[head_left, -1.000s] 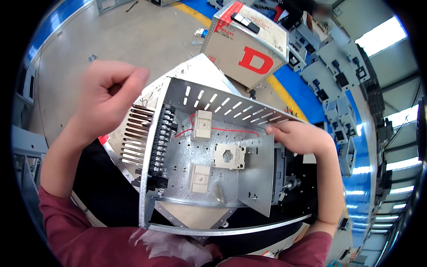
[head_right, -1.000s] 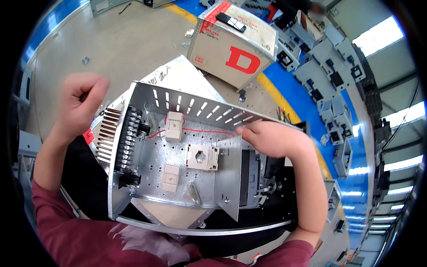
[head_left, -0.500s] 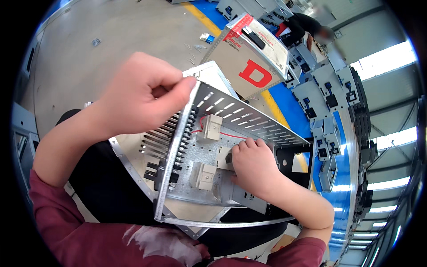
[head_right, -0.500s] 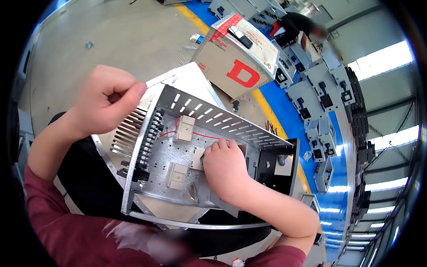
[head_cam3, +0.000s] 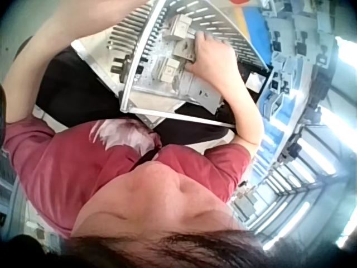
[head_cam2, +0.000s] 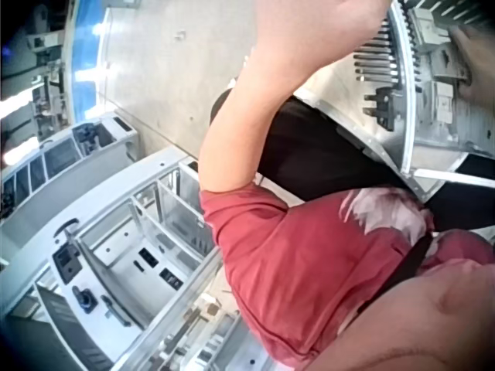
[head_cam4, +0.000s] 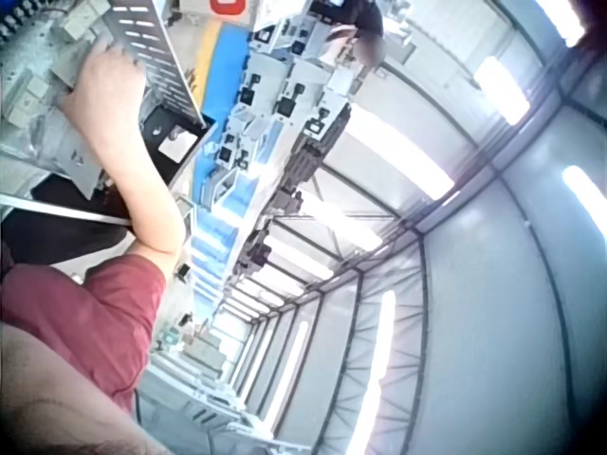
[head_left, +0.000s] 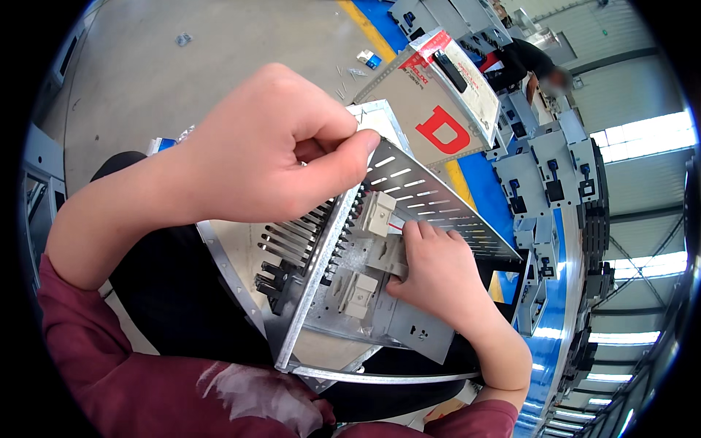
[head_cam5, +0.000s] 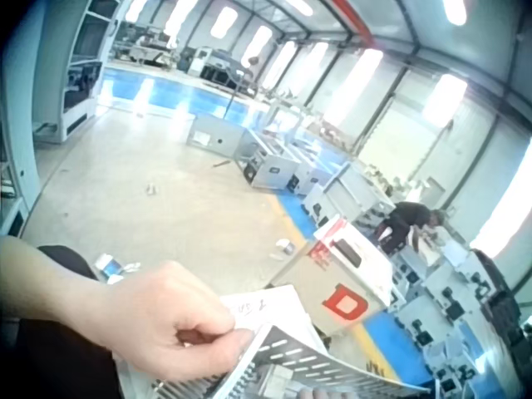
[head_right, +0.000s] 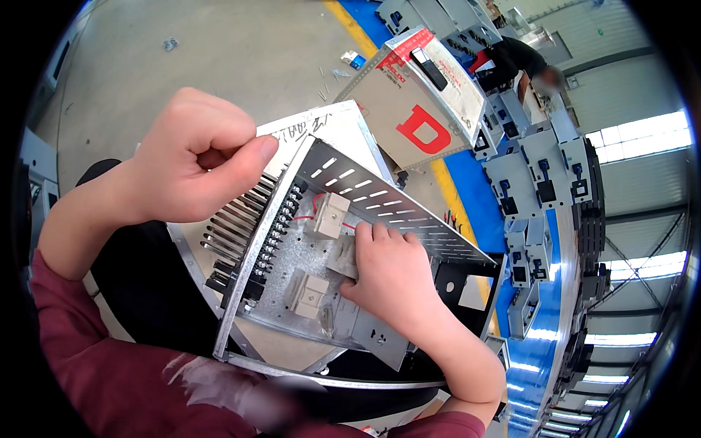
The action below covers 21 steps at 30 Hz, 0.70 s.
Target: The person sits on the floor and wires a yellow cable into a metal electrical box. They thread the wire through internal components and connect it to terminal blocks.
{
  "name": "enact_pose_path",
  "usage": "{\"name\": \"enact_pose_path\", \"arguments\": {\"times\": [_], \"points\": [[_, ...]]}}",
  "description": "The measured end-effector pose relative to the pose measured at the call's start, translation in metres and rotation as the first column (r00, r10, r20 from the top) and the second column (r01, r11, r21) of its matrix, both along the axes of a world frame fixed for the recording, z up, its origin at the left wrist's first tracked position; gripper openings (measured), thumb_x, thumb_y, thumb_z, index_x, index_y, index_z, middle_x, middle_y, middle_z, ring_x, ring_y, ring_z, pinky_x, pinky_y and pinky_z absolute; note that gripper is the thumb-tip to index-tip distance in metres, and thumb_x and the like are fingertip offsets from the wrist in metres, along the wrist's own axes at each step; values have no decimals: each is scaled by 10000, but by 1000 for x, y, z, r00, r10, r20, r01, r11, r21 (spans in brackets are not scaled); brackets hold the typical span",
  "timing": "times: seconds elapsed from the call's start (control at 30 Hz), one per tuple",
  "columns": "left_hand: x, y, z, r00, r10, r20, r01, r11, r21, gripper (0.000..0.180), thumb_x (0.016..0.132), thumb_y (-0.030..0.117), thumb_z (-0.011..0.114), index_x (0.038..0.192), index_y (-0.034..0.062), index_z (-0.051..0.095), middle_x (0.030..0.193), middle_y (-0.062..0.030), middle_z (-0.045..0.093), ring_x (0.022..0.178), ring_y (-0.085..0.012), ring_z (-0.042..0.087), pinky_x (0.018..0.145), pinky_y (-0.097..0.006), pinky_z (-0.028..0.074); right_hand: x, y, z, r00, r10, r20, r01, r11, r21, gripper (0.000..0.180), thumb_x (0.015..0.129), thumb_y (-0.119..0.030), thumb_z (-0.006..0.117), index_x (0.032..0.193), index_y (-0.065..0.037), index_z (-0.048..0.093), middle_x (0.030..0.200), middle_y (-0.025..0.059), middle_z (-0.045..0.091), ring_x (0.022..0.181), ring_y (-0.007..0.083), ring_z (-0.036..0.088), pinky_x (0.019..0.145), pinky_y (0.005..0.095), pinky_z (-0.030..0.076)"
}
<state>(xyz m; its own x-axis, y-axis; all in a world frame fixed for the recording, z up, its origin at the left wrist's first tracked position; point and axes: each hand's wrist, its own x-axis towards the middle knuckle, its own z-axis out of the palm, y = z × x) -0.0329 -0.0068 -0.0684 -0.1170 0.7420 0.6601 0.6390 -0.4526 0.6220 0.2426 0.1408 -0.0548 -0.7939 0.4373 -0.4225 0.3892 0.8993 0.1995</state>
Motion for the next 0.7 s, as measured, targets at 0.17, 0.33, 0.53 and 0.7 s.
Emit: {"name": "enact_pose_path", "arguments": {"times": [0.17, 0.33, 0.53, 0.7], "points": [[-2, -4, 3, 999, 27, -28, -30, 994, -104, 456, 1078, 62, 739, 685, -10, 517, 577, -77, 377, 505, -188, 316, 522, -416, 257, 5, 8, 6, 999, 39, -33, -40, 999, -28, 663, 807, -398, 984, 1235, -14, 655, 1161, 174, 787, 1181, 373, 778, 1118, 480, 571], [-1, -2, -1, 999, 46, -27, -49, 990, -129, 474, 1096, 84, 743, 674, -8, 549, 560, -57, 379, 509, -160, 304, 515, -400, 243, 14, 15, 6, 989, 109, -101, -117, 990, -82, 587, 848, -355, 965, 1215, -19, 655, 1112, 164, 789, 1142, 361, 776, 1098, 478, 567], [-3, -3, -5, 996, 72, -55, -80, 985, -152, 481, 1098, 56, 724, 692, -16, 477, 593, -49, 363, 528, -144, 303, 536, -408, 233, 18, 16, -6, 973, 140, -183, -151, 987, -48, 570, 865, -346, 967, 1217, -18, 663, 1124, 167, 794, 1152, 353, 780, 1071, 467, 586], [-5, -5, -4, 993, 103, -58, -112, 978, -178, 459, 1100, 13, 690, 727, -22, 426, 620, -48, 335, 564, -150, 294, 567, -418, 219, 27, 23, -11, 970, 143, -195, -151, 988, -28, 556, 883, -338, 959, 1237, -8, 685, 1143, 170, 794, 1177, 364, 781, 1056, 470, 608]]}}
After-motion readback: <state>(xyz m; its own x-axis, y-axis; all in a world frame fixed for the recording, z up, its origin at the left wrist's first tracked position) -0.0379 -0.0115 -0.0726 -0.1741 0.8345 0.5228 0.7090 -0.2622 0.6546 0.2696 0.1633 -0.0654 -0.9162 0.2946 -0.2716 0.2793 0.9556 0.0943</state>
